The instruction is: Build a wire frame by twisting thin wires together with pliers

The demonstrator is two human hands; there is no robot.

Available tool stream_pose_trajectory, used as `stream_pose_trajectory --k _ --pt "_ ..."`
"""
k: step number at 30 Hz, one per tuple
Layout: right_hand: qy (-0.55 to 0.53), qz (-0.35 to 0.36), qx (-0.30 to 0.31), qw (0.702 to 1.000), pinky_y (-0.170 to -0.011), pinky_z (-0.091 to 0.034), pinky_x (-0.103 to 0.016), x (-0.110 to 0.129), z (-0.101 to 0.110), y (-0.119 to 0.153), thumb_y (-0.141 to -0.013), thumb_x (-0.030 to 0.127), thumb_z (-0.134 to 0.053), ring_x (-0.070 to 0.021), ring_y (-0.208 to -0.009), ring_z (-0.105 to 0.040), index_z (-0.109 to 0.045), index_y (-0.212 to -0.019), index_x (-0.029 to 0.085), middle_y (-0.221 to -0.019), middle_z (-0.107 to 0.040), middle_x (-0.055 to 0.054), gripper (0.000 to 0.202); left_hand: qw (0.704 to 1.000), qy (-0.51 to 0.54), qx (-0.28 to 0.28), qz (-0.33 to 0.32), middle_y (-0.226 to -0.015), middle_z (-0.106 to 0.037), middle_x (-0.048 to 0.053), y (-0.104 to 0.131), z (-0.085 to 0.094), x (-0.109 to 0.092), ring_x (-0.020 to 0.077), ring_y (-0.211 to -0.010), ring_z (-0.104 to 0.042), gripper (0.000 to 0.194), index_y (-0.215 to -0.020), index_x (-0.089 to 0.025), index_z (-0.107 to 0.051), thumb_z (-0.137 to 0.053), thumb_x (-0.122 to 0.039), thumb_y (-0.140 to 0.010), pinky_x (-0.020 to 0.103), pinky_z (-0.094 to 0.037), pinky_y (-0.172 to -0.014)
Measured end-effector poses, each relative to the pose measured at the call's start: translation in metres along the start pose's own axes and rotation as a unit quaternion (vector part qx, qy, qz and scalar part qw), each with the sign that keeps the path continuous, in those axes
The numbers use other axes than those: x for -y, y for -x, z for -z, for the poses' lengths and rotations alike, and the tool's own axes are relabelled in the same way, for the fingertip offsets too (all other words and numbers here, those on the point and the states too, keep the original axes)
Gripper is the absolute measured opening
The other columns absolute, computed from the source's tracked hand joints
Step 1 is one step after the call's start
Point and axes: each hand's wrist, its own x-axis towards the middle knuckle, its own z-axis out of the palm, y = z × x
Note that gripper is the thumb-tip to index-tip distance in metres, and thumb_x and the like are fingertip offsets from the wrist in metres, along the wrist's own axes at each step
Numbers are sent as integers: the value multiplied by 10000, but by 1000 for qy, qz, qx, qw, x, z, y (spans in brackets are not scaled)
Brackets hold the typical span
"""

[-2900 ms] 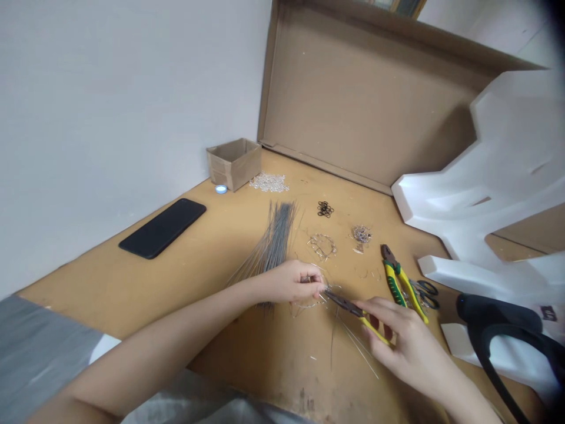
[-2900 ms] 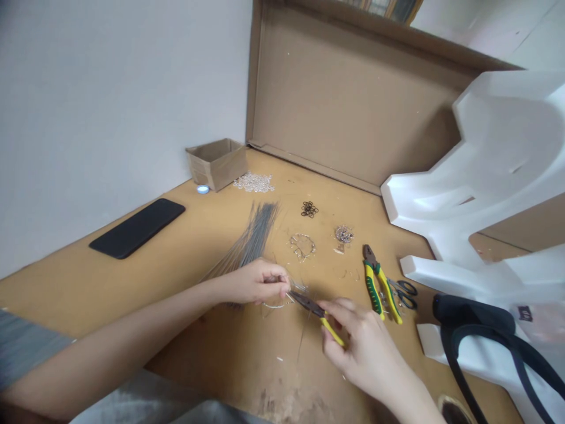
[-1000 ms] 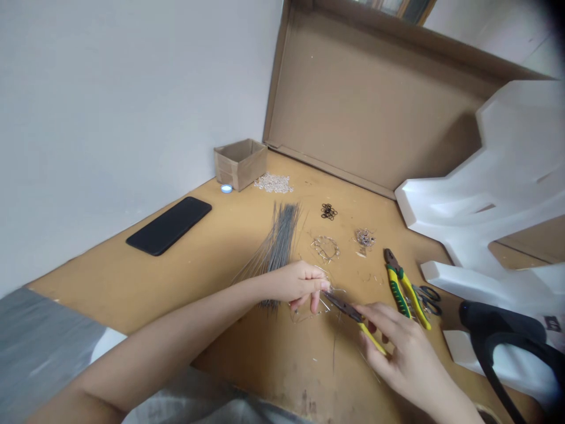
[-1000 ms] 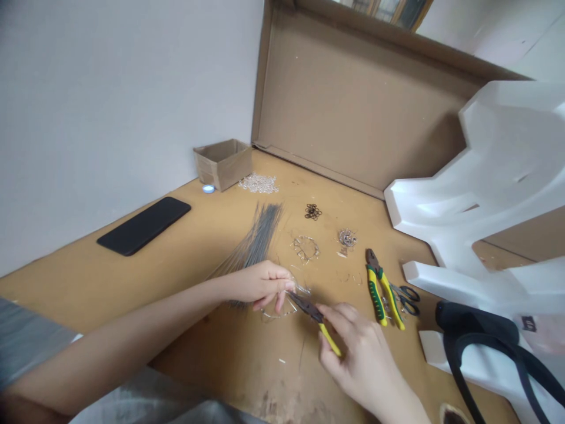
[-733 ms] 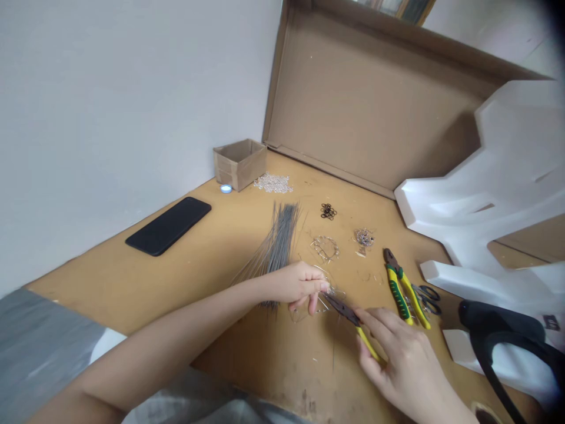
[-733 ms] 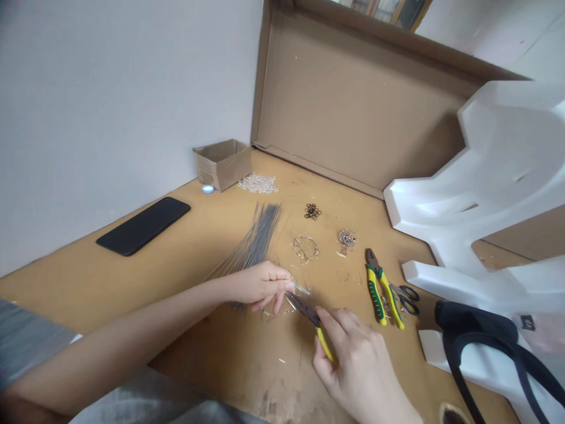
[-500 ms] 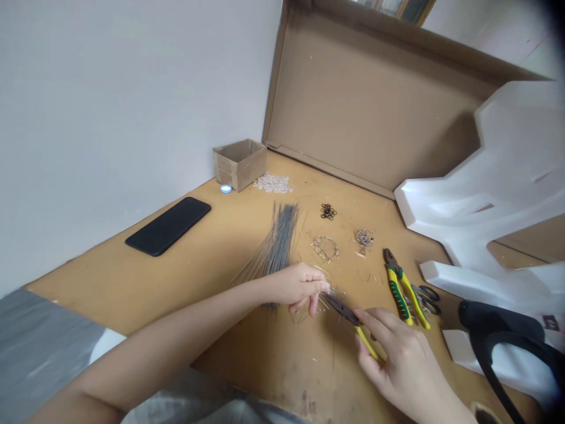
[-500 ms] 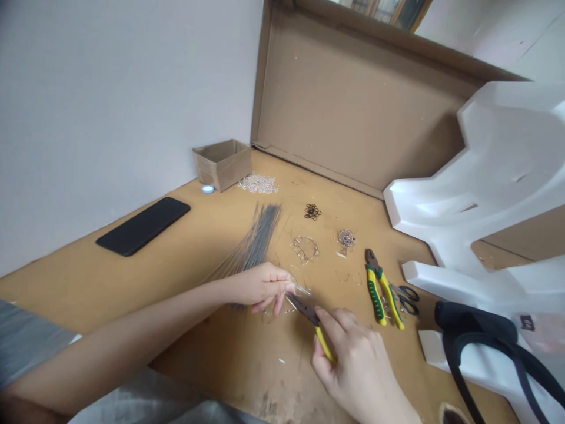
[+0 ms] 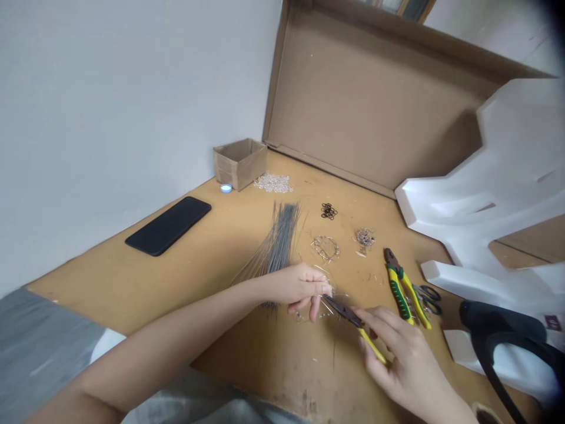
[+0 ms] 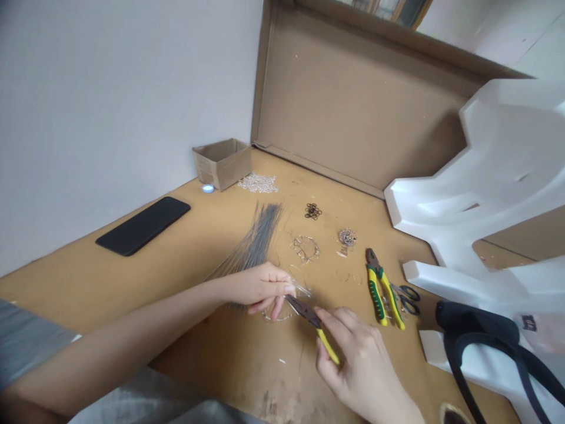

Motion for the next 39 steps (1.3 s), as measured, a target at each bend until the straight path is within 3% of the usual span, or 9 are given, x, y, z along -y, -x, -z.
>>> stream_pose_trajectory --k 11,39 --pt "50 45 -8 998 -647 -507 -318 2 5 2 -749 141 -472 -215 -839 -594 -534 -1099 123 -938 -607 -136 357 999 -20 34 1 -415 -530 -55 6 -1 -13 14 -256 -331 333 -606 -128 -461 -406 -328 -866 155 -246 -332" --pt "25 62 16 998 -614 -504 -312 -2 6 4 -756 102 -454 -191 -739 -597 -477 -1140 119 -853 -602 -117 385 998 14 57 -24 -520 -589 -25 4 2 -1 9 -273 -336 297 -667 -125 -484 -445 -360 -844 139 -254 -312"
